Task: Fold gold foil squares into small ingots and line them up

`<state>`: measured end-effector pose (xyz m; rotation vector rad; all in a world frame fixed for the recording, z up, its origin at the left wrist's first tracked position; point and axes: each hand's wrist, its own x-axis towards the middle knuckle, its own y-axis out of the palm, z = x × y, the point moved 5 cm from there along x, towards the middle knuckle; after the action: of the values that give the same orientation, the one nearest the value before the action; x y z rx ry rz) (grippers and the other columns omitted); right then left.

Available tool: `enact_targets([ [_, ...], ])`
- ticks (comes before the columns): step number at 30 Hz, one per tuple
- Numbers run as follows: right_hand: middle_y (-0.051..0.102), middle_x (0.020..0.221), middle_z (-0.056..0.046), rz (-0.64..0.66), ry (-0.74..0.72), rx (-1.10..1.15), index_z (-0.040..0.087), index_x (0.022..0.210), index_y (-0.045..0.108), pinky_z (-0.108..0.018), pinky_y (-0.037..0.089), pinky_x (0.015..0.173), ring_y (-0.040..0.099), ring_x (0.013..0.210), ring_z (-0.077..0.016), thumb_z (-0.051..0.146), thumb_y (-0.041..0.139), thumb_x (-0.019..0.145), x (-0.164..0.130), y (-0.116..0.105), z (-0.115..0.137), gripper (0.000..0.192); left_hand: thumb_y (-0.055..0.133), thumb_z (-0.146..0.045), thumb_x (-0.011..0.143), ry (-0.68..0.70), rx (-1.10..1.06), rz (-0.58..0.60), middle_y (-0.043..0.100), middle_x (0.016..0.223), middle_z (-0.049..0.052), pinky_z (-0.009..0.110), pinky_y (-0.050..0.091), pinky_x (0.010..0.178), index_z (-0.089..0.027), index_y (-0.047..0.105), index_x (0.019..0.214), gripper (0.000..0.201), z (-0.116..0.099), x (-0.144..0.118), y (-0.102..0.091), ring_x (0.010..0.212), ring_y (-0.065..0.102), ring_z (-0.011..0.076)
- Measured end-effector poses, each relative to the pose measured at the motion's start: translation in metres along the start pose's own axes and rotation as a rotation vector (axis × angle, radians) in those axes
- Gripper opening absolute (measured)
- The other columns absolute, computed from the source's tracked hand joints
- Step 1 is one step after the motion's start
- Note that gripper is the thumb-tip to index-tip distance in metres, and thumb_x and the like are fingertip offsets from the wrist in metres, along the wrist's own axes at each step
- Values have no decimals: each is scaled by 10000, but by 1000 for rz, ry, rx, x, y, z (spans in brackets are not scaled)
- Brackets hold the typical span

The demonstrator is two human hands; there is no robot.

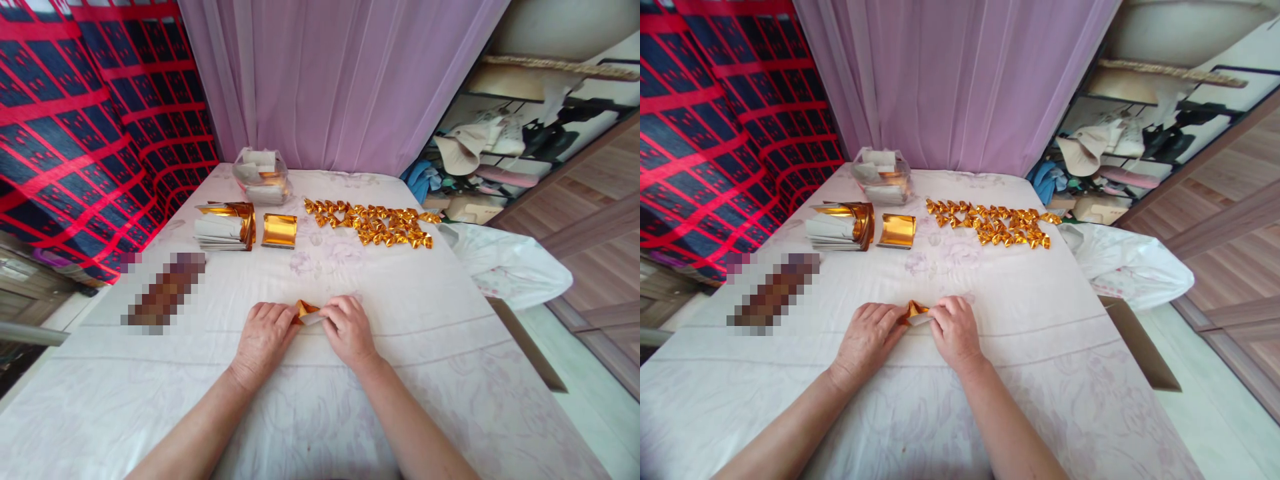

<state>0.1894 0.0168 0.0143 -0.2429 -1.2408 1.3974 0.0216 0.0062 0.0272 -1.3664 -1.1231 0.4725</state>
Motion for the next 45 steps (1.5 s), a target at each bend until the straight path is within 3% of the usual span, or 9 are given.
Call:
enact_targets([
  [5, 624, 1140, -54, 83, -117, 5, 224, 878, 661, -401, 436, 923, 523, 1062, -231, 63, 564, 810, -2, 1, 17, 201, 539, -230, 929, -18, 62, -68, 690, 1046, 61, 385, 450, 803, -203, 584, 1180, 256, 7, 2, -3, 914, 616, 228],
  [9, 659, 1109, -41, 144, -183, 10, 220, 906, 659, -390, 453, 896, 546, 1012, -217, 76, 563, 838, -3, 6, 26, 186, 510, -199, 937, -24, 86, -70, 695, 1056, 78, 375, 458, 796, -184, 556, 1239, 306, 10, 2, -1, 917, 623, 227],
  [13, 689, 1051, -34, 152, -190, 11, 221, 921, 668, -382, 460, 858, 567, 968, -214, 94, 578, 851, -4, 9, 26, 171, 494, -186, 939, -27, 42, -68, 713, 976, 66, 371, 464, 793, -172, 608, 1117, 212, 10, 1, -2, 895, 627, 219],
  [17, 706, 1039, -35, 151, -197, 28, 226, 948, 674, -379, 461, 843, 589, 958, -210, 114, 584, 867, -4, 10, 25, 165, 498, -150, 920, 32, 21, -54, 704, 1113, 60, 397, 457, 847, -190, 647, 1052, 203, 7, -3, -3, 1013, 614, 235],
  [30, 717, 1000, -30, 160, -142, 226, 224, 985, 659, -354, 480, 849, 624, 919, -184, 119, 538, 895, -2, 7, 11, 184, 533, -240, 917, 64, 73, 26, 676, 1193, 91, 445, 438, 923, -167, 633, 1118, 236, -3, -13, 5, 1091, 597, 270],
  [45, 683, 941, -44, 101, -24, 145, 218, 890, 669, -356, 479, 804, 598, 881, -194, 133, 566, 873, -1, 13, 8, 134, 534, -252, 917, 57, 61, 82, 640, 1226, 88, 454, 437, 953, -198, 611, 1142, 243, -9, -15, 4, 1139, 564, 267],
])
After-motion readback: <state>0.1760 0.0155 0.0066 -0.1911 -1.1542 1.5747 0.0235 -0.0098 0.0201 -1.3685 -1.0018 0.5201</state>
